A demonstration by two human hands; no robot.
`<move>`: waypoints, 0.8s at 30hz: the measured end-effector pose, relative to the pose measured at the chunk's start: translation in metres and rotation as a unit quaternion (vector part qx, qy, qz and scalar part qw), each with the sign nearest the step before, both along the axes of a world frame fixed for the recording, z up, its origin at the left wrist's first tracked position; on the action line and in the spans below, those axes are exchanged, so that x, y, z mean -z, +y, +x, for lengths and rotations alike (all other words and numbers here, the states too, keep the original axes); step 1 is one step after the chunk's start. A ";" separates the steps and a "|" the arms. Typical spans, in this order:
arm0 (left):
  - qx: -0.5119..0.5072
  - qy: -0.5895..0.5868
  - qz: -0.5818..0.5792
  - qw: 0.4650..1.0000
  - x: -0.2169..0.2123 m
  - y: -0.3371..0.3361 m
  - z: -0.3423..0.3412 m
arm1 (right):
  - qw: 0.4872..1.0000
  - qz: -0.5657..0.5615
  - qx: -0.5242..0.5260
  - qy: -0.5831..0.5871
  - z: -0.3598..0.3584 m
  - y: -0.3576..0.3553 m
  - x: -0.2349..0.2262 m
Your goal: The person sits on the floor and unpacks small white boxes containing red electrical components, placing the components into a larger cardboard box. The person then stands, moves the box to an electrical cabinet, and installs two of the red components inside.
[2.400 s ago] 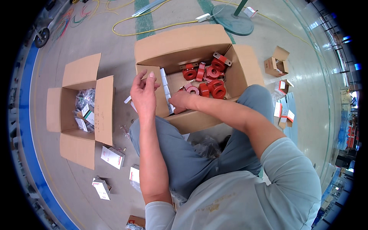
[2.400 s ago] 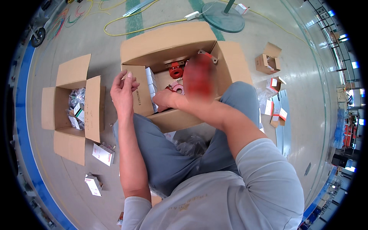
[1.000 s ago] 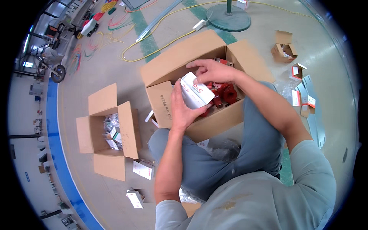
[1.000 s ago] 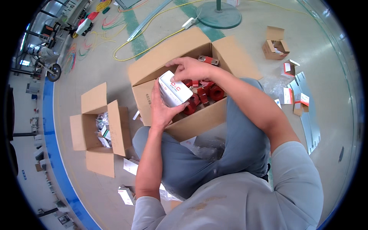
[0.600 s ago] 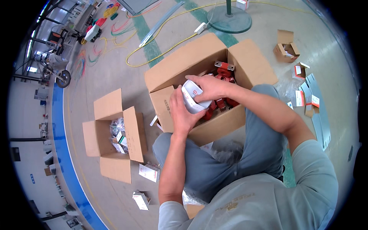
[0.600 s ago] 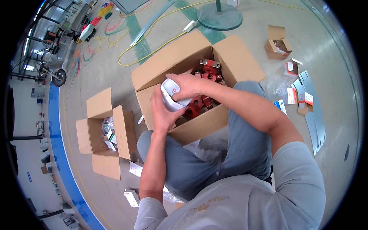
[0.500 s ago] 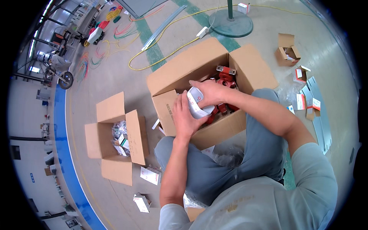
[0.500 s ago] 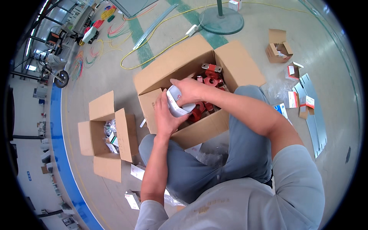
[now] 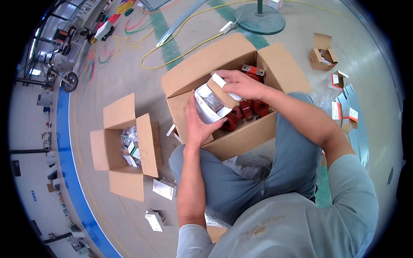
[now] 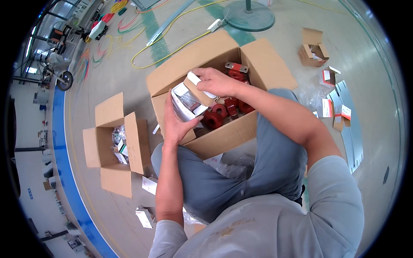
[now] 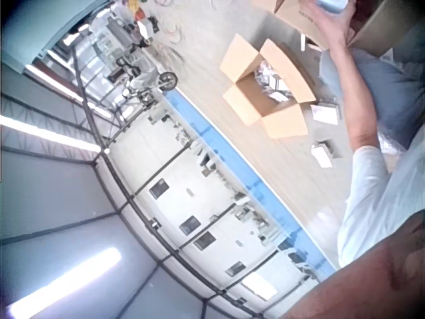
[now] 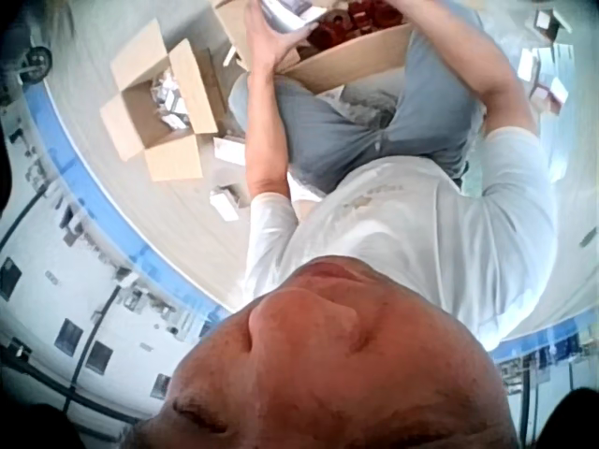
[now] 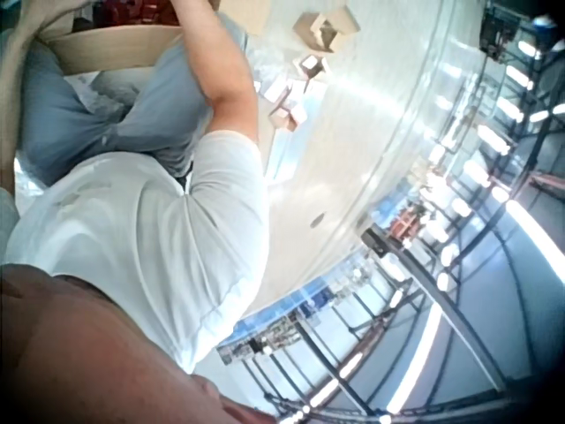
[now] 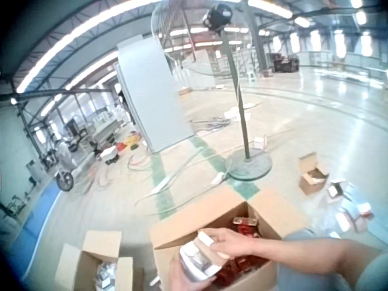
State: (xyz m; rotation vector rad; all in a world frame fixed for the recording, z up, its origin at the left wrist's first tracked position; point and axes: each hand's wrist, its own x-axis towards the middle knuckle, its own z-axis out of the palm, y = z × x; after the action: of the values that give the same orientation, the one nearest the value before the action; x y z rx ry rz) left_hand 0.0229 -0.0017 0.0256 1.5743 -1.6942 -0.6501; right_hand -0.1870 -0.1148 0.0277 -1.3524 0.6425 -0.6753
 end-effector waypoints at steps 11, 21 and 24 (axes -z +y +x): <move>-0.050 0.619 0.213 0.754 0.036 -0.014 0.031 | 0.992 0.013 0.047 -0.120 0.010 0.022 -0.047; -0.250 0.254 -0.030 0.934 -0.011 -0.015 0.024 | 0.990 0.027 0.126 0.050 0.026 -0.002 0.033; -0.217 -0.007 -0.083 0.973 -0.074 -0.016 0.002 | 0.945 0.312 0.039 -0.089 0.045 0.015 0.018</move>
State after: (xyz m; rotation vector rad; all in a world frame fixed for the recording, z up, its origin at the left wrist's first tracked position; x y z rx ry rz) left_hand 0.0246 -0.0182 0.0996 1.7513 -1.3110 -0.2669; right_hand -0.1419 -0.0998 0.0100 -0.6727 0.6904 -0.5807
